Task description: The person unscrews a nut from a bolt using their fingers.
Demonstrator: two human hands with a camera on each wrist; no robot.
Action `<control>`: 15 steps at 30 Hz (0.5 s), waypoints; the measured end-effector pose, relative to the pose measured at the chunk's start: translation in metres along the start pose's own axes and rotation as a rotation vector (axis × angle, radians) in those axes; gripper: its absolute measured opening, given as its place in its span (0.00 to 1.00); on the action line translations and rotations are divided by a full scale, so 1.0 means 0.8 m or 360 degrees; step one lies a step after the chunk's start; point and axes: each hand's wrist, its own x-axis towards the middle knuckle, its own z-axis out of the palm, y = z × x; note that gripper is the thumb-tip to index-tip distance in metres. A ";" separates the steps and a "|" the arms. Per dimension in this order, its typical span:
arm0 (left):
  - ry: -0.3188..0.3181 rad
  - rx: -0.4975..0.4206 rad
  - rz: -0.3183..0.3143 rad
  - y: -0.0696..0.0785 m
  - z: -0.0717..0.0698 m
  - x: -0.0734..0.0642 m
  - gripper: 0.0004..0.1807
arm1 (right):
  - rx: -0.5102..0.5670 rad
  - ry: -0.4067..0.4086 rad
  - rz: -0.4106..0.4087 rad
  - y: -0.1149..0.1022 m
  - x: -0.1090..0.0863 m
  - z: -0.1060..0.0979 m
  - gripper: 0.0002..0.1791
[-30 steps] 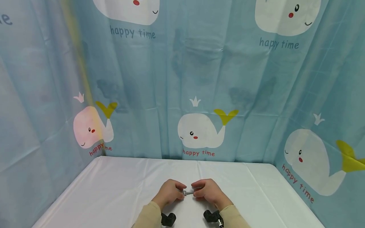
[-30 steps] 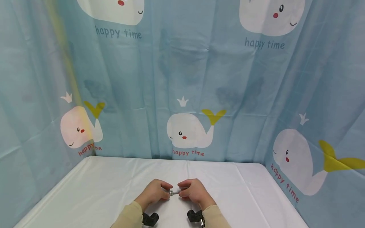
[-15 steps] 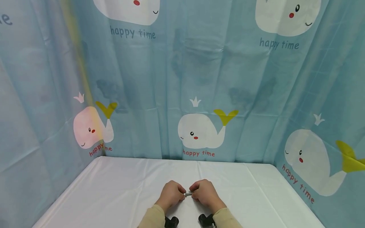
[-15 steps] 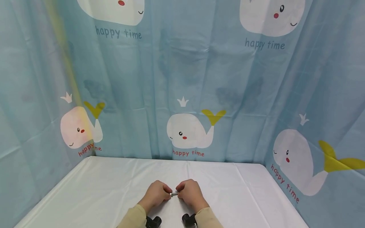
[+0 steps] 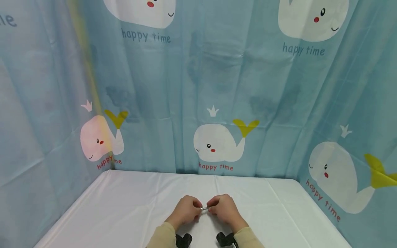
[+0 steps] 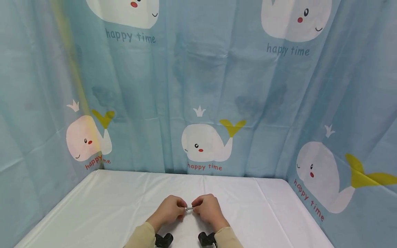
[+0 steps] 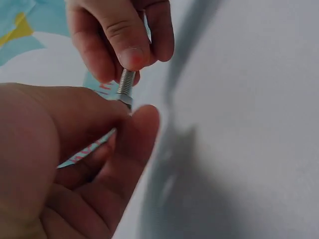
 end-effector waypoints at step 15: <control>0.0150 -0.0686 0.0038 0.035 -0.031 -0.028 0.06 | 0.0447 0.0139 -0.0065 -0.065 -0.031 -0.026 0.06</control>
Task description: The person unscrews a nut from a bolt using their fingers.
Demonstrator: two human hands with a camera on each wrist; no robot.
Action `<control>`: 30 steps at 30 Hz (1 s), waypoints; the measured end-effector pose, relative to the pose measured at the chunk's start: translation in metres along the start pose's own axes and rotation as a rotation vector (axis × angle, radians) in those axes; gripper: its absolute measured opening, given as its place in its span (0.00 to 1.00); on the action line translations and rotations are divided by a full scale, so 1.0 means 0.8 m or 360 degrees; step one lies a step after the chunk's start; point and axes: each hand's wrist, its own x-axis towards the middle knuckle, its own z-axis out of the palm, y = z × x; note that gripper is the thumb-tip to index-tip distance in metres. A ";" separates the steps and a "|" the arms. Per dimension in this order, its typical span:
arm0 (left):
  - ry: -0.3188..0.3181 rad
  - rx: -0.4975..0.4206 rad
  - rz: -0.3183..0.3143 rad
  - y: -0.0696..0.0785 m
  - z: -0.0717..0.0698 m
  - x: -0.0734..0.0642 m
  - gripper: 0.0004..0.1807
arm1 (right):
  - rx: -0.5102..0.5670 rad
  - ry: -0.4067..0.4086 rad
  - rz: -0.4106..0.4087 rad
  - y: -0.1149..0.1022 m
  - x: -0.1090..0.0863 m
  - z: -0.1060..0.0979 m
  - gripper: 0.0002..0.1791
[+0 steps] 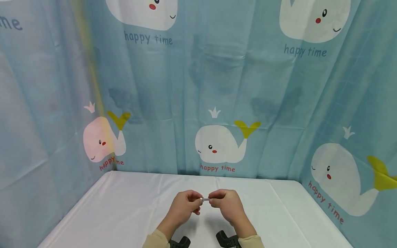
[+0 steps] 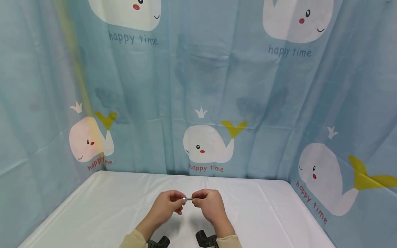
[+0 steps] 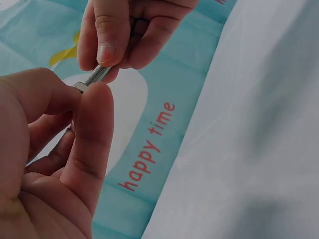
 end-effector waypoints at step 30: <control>-0.0068 -0.0009 0.0115 0.008 0.001 -0.004 0.03 | 0.0273 -0.0267 0.0131 -0.015 -0.004 0.000 0.19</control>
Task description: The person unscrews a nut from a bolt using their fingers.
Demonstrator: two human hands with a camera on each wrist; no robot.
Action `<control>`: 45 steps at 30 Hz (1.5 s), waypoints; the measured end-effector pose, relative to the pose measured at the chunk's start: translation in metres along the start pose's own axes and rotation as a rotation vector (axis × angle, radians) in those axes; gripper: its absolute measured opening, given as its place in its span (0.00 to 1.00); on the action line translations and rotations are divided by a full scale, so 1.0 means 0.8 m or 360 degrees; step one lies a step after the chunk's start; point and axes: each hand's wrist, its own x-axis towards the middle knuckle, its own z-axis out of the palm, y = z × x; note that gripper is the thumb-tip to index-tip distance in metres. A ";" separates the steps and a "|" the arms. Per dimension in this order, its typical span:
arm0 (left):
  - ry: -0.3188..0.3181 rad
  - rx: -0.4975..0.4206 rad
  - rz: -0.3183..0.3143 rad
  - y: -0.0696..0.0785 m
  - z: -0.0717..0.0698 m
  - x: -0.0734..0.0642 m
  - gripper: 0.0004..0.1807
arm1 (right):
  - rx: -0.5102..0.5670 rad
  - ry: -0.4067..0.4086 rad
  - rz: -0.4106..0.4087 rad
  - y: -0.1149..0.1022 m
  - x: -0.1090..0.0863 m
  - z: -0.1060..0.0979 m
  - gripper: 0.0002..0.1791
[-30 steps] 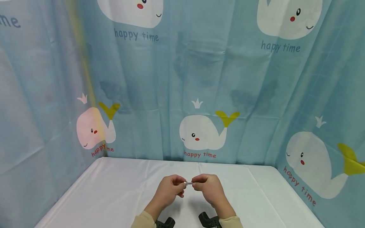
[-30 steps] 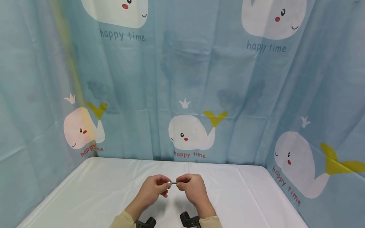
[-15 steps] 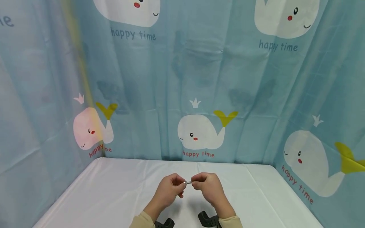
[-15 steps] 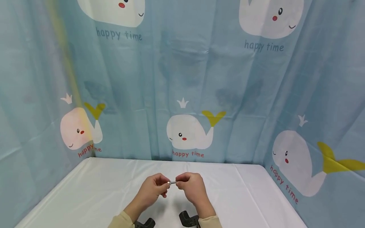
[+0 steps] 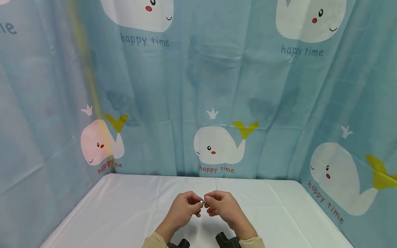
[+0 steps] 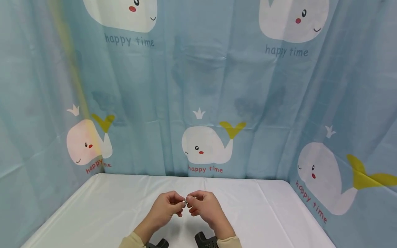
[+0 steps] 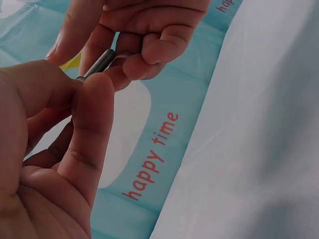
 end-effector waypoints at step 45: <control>-0.0102 0.0135 0.0073 0.015 0.001 0.005 0.01 | -0.0076 0.0044 -0.0042 -0.006 0.000 0.001 0.14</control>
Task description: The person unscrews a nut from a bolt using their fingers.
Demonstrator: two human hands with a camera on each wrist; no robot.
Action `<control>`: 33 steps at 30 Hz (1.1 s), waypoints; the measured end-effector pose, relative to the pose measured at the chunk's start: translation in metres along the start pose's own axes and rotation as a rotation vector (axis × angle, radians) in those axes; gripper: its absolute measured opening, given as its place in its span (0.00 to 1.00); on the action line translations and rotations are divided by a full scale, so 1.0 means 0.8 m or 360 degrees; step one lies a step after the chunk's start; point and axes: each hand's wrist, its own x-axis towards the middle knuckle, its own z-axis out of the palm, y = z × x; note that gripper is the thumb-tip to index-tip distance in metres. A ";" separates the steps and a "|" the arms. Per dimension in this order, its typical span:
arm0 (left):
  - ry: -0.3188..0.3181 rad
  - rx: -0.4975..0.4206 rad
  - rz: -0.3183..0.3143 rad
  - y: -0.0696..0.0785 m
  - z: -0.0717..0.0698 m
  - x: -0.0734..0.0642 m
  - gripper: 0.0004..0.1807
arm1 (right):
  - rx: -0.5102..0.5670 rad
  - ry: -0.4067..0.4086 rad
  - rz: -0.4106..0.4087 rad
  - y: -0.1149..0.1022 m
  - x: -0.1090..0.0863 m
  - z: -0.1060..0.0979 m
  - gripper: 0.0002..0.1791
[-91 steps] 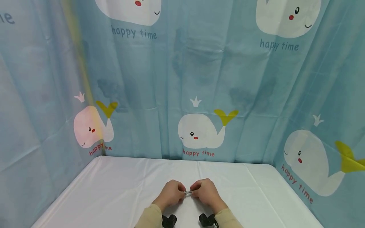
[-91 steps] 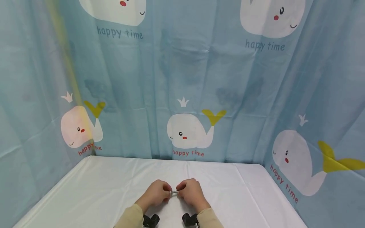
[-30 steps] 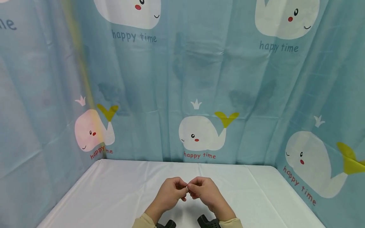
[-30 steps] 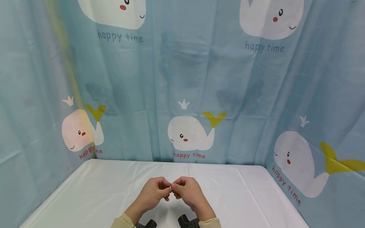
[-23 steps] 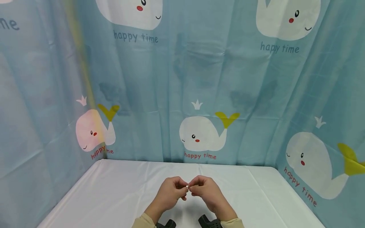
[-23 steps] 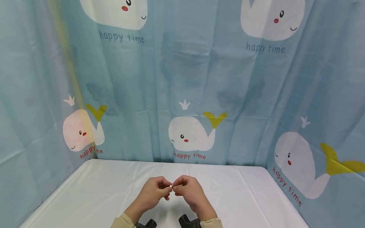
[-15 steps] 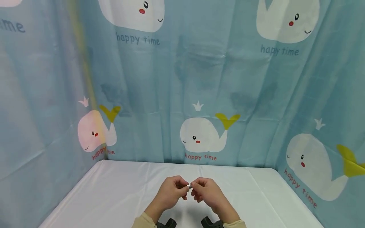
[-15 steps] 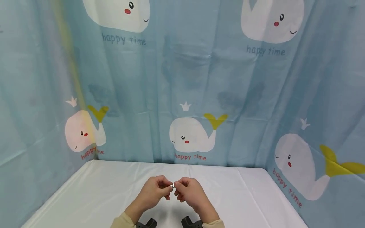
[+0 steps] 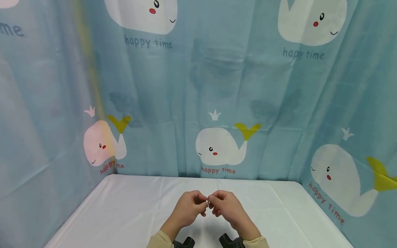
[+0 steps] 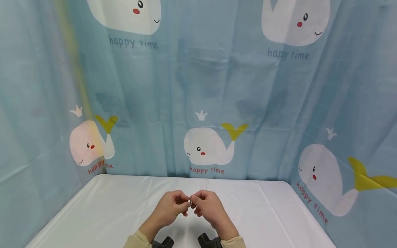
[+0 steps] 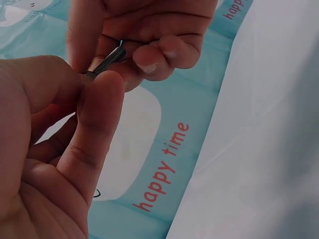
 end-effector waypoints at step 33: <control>0.0021 -0.0023 -0.0017 -0.013 0.001 0.001 0.01 | 0.0021 -0.0016 0.0072 0.014 0.005 0.002 0.14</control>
